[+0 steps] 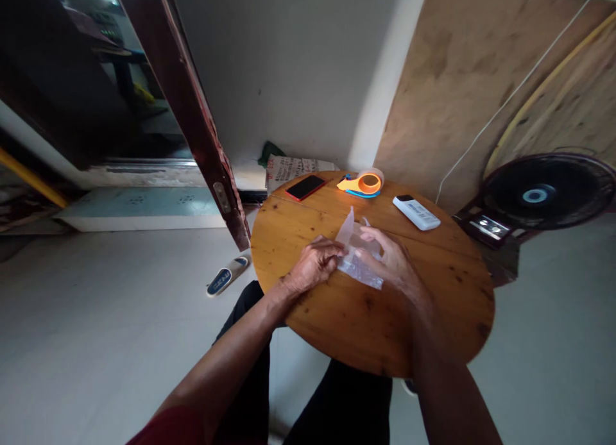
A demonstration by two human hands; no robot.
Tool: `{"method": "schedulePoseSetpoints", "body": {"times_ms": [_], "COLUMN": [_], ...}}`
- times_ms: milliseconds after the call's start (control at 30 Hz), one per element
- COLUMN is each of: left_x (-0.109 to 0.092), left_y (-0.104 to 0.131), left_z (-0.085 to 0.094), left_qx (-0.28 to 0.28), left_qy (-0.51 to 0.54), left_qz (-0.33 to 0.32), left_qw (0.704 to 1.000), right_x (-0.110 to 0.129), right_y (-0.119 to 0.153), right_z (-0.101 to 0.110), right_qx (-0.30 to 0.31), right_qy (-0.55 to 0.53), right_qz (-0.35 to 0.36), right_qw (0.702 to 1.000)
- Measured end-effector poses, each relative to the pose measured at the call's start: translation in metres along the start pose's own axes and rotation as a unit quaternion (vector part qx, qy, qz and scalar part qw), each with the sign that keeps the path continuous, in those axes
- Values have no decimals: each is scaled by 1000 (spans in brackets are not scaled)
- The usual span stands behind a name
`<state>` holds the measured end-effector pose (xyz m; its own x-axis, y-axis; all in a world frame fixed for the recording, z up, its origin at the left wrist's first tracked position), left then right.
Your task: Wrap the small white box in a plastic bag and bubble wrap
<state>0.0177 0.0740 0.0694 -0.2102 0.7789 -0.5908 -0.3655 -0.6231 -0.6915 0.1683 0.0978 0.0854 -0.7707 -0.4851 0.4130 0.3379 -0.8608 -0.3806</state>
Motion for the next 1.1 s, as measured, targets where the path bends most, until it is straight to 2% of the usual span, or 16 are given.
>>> {"method": "schedulePoseSetpoints", "body": {"times_ms": [100,233,400,633,733,833,900,1100], "left_x": [0,0,3,1,-3,-4,-3,-4], "left_y": [0,0,0,3,3,4,4,3], "left_z": [-1,-2,-1,-7,-12,-15,-16,-13], "left_qx": [8,14,5,3,9,19,23,29], "left_qy": [2,6,11,-11,-22,-28,-36,-77], "left_qz": [-3,-2,17,25,25,34,40,40], "left_qw": [1000,1000,1000,1000,999,999,998,996], "right_x": [-13,-23,-38,-45,-58,-62,-64,-73], "right_y": [1,1,4,11,10,4,3,11], "right_z": [8,6,-6,-17,-15,-7,-5,-12], "right_qx": [-17,-2,64,144,122,55,37,112], "right_qy": [14,22,-12,-17,5,23,26,10], "right_qz": [-31,-45,-83,-102,-133,-110,-99,-169], "right_qw": [999,999,994,984,984,992,994,979]}}
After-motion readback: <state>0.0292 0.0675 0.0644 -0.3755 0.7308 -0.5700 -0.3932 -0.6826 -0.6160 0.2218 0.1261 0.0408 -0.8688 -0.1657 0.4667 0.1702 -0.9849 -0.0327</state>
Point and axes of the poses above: each hand's wrist, its own y-axis away from the middle knuckle, its own z-axis out of the back of the hand, x = y × z, the point moved 9 cm from there along -y, towards the middle knuckle, and after that the axes turned 7 degrees about y, right-handed, at the moved point
